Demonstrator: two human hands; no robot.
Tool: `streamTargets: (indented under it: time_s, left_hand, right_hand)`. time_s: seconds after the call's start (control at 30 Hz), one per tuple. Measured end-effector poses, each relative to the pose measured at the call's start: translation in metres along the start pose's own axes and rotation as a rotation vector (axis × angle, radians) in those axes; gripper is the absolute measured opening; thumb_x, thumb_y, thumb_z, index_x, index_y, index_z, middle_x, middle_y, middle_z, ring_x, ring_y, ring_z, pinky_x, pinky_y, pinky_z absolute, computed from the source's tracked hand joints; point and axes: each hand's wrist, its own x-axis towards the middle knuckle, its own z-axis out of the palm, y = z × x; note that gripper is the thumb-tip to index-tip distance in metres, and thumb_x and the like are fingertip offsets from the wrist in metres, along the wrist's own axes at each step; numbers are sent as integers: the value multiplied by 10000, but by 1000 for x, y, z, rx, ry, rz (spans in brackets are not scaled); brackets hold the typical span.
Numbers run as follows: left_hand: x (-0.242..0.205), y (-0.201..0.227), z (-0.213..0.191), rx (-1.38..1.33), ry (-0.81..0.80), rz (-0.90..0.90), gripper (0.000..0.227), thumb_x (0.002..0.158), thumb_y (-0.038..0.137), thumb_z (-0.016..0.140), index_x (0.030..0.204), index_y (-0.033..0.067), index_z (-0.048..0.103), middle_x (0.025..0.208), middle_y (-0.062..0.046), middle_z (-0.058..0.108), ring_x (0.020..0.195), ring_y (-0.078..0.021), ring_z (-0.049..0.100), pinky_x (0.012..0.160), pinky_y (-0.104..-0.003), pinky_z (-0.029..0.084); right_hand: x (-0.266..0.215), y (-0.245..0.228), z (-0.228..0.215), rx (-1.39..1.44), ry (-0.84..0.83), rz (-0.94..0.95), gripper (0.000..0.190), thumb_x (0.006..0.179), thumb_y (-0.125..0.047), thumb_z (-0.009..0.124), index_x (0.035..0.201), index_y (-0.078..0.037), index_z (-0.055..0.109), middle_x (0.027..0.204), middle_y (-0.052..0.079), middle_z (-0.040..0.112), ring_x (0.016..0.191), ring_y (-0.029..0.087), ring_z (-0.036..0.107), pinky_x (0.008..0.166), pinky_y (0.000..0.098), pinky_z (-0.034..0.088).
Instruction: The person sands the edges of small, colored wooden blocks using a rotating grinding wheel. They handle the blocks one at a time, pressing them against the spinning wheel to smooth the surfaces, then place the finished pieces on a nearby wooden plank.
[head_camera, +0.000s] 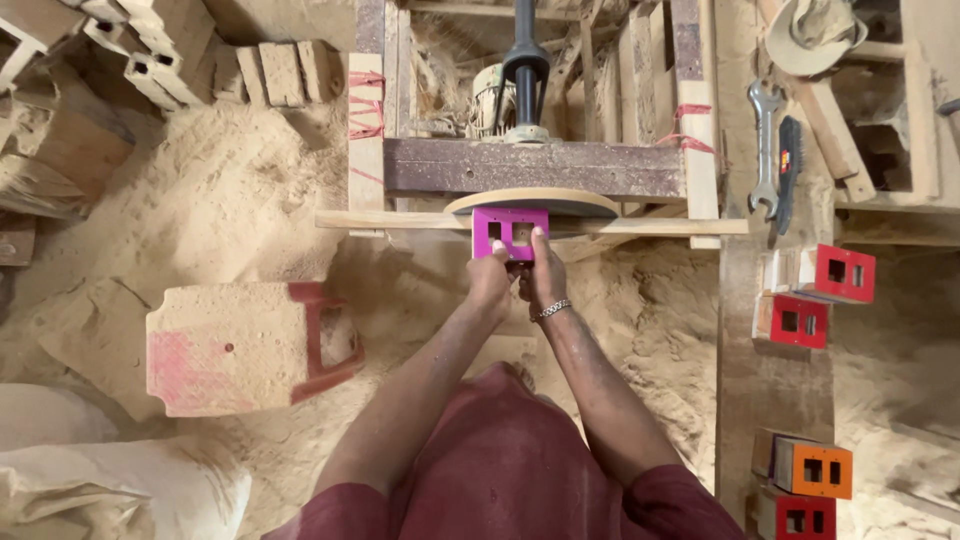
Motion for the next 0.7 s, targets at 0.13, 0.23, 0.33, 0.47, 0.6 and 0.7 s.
streamTargets:
  time_s: [0.13,0.23,0.33,0.47,0.6,0.7]
  left_hand:
    - [-11,-4,9,66,57,7,334,1052,174,557,1198,-120,622,1025,-157,690,832,-229,669,712,-359,569]
    - [-20,-2,21,138,109,-65,328,1045,163,543,1221,-108,600,1072,-161,687,905,-227,724,802,-306,633]
    - [-29,-5,32,113,101,-25,327,1034,165,544,1227,-91,605,1090,-155,689,901,-206,691,771,-330,587]
    - [-37,-13,45,207,148,-49,330,1025,202,582,1192,-79,622,1038,-135,693,845,-174,651,725,-344,541]
    - [-40,-21,57,235,170,-30,310,1016,204,603,1123,-85,647,943,-123,693,764,-171,622,665,-368,520]
    - [-41,-26,67,207,146,-14,285,1012,194,593,1099,-71,653,909,-110,690,733,-166,615,636,-372,512]
  right_hand:
    - [1,-2,-4,-23,56,10,583,929,-681,512,845,-133,694,590,-27,560,406,64,403,344,257,297]
    - [8,-2,-12,-50,89,4,598,935,-699,497,825,-140,678,606,-44,560,431,52,410,346,252,308]
    - [15,2,-22,-55,105,3,601,945,-712,483,806,-151,648,607,-53,533,440,50,407,349,253,302]
    - [18,3,-34,-22,160,4,559,953,-693,515,820,-164,638,620,-63,522,453,46,407,370,249,293]
    - [19,-1,-44,78,149,-13,526,961,-634,543,838,-135,657,621,-39,544,455,66,452,382,254,304]
    - [22,-4,-51,112,160,-8,503,967,-603,556,844,-126,659,626,-30,564,459,75,480,385,254,320]
